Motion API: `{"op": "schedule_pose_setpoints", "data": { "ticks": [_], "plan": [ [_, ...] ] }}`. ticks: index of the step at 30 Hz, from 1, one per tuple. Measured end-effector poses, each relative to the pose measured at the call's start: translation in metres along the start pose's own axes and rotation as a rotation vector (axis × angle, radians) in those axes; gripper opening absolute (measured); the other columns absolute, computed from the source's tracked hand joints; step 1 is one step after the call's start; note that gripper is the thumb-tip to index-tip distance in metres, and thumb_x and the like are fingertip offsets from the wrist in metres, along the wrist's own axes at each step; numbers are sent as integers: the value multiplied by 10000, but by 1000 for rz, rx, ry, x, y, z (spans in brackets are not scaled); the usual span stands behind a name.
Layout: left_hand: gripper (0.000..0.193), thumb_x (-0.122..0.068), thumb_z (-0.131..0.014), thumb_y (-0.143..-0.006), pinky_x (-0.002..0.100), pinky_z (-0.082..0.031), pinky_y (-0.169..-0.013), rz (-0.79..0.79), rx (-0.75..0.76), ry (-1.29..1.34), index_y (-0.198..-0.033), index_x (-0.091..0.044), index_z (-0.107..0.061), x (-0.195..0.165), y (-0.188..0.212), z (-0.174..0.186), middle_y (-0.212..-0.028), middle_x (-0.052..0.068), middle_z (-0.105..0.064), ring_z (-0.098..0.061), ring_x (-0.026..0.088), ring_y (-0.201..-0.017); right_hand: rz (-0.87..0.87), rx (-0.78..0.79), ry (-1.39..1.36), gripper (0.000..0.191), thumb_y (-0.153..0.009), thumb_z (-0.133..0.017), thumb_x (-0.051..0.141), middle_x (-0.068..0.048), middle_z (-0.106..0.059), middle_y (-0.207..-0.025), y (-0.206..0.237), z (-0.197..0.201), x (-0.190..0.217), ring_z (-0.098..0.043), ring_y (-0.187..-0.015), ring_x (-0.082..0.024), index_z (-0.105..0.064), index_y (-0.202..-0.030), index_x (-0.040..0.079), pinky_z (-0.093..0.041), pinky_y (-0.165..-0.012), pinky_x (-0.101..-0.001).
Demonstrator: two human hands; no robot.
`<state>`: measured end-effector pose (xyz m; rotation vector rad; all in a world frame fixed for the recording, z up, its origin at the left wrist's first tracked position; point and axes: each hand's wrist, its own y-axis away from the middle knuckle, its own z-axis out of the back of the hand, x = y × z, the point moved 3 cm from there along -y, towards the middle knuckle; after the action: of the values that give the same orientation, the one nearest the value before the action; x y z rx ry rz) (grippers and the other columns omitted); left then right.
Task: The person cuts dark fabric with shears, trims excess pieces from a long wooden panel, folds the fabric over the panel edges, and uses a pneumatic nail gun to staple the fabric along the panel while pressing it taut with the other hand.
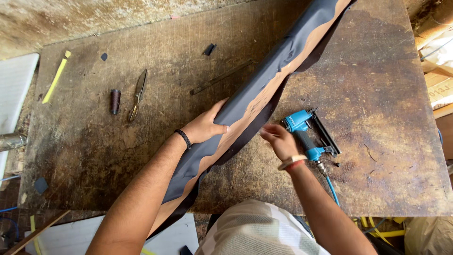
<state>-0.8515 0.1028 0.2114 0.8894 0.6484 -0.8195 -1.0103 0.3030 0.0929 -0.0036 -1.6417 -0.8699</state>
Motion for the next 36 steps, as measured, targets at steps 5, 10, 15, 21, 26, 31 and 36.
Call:
{"op": "schedule_pose_setpoints", "data": {
  "ticks": [5, 10, 15, 21, 26, 31, 36],
  "plan": [
    [1090, -280, -797, -798, 429, -396, -1169, -139, 72, 117, -1651, -149, -131, 21, 28, -10, -1523, 222, -530, -548, 292, -1387, -114, 296, -720, 634, -1039, -562, 551, -274, -612, -1190, 5, -79, 49, -615, -1108, -392, -540, -1215, -58, -507, -1032, -523],
    [1254, -486, -802, -671, 514, -549, -1016, -32, 184, 306, -1651, -197, -75, 48, 71, -16, -1481, 255, -507, -636, 350, -1231, -182, -190, -837, 419, -912, -492, 416, -167, -714, -1100, 16, -96, 66, -703, -1009, -313, -590, -1155, 90, -535, -916, -478],
    [1136, -688, -603, -832, 513, -489, -1079, -192, 218, 435, -1679, -161, -60, 74, 108, -29, -1603, 278, -380, -535, 371, -1337, 91, -431, -945, 366, -1030, -507, 356, -120, -699, -854, -15, -103, 57, -684, -712, -238, -657, -1009, 23, -577, -692, -395],
    [941, -686, -345, -969, 484, -444, -1127, -255, 207, 569, -1664, -124, -53, 90, 94, -24, -1728, 203, -151, -407, 360, -1471, 317, -742, -630, 377, -1116, -434, 333, -57, -696, -842, -46, -110, 23, -630, -694, -146, -660, -1045, 41, -559, -670, -328],
    [900, -530, -459, -1039, 472, -171, -1297, -520, 78, 302, -1652, 8, -78, 56, 28, -18, -1726, 273, -95, -112, 421, -1618, 404, -823, -425, 414, -1128, -444, 341, -57, -720, -944, -44, -118, 21, -634, -791, -120, -679, -1131, 0, -545, -736, -304],
    [866, -444, -493, -1023, 498, -116, -1272, -606, -47, -231, -1617, 25, -71, -27, -73, -28, -1710, 289, -22, -60, 417, -1594, 480, -612, -535, 343, -1068, -480, 289, -34, -724, -1053, -48, -127, 30, -682, -893, -132, -642, -1211, 22, -576, -778, -305],
    [859, -348, -549, -976, 504, -262, -1247, -591, -183, -233, -1628, -21, -97, -32, -78, -14, -1690, 289, -112, -192, 429, -1553, 469, -767, -409, 285, -1064, -525, 254, -56, -742, -1019, -55, -128, 38, -682, -886, -152, -658, -1146, 16, -570, -781, -325]
  ]
}}
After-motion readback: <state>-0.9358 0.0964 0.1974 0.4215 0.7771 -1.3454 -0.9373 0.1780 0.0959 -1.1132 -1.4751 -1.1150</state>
